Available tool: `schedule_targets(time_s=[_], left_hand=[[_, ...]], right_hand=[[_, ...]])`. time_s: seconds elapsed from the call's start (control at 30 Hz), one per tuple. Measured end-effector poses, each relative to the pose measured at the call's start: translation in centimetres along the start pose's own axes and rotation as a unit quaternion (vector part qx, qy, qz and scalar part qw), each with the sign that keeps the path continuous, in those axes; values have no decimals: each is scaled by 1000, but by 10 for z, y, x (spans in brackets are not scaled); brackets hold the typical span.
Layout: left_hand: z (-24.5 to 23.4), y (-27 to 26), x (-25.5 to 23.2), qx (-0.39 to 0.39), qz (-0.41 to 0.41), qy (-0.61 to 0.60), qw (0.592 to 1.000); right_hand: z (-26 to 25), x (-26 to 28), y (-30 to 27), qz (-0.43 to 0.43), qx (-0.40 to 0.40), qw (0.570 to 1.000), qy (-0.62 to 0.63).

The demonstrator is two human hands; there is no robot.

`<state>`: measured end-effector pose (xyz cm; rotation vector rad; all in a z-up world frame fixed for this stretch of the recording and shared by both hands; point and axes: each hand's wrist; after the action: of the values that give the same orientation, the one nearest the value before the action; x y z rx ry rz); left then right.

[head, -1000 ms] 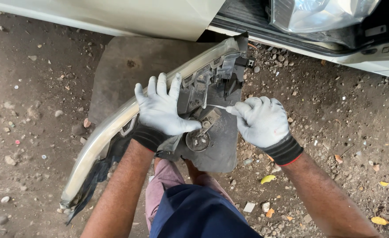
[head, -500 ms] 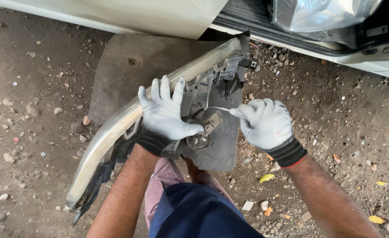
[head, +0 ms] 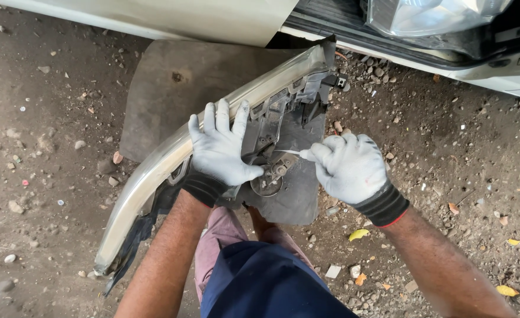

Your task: The person applies a white substance from a small container onto a damaged car bumper using a small tool. They repeatedly dip the tool into the container and spread the substance over the broken plastic and metal areas of the bumper.

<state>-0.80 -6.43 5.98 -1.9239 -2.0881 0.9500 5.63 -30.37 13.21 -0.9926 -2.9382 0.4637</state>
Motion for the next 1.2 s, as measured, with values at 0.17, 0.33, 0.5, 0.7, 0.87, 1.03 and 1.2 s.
schedule_targets(time_s=[0.17,0.33,0.5,0.7,0.87,1.03,1.2], left_hand=[[6,3,1,0,-3,26,1000],[2,6,1,5,-9,39,999],[-1,7,2,20,-6,25,999],[0,8,3,10,-2,33,999],[4,8,4,-5,0,31,1000],[1,7,3,-2,-3,30,1000],[2,8,3,-5,-3,34,999]], right_hand=[[1,6,3,-21,-41,999,-1],[5,10,5,-29,-37,998,-33],[4,10,10,-19,-13,1000,-8],[9,10,12,-22,-46,998,-27],[5,8,13,-8,13,1000,-27],[11,8,10,-17,-23,998,-59],[12,2,10,3,-33,999,-23]])
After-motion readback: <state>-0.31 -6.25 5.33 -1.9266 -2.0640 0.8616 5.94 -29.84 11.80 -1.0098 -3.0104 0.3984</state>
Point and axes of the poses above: each hand's wrist, its own y-axis towards the middle knuckle, its own z-axis out of the palm, x = y × z, and after that the axes turned 3 degrees about -y, right-handed
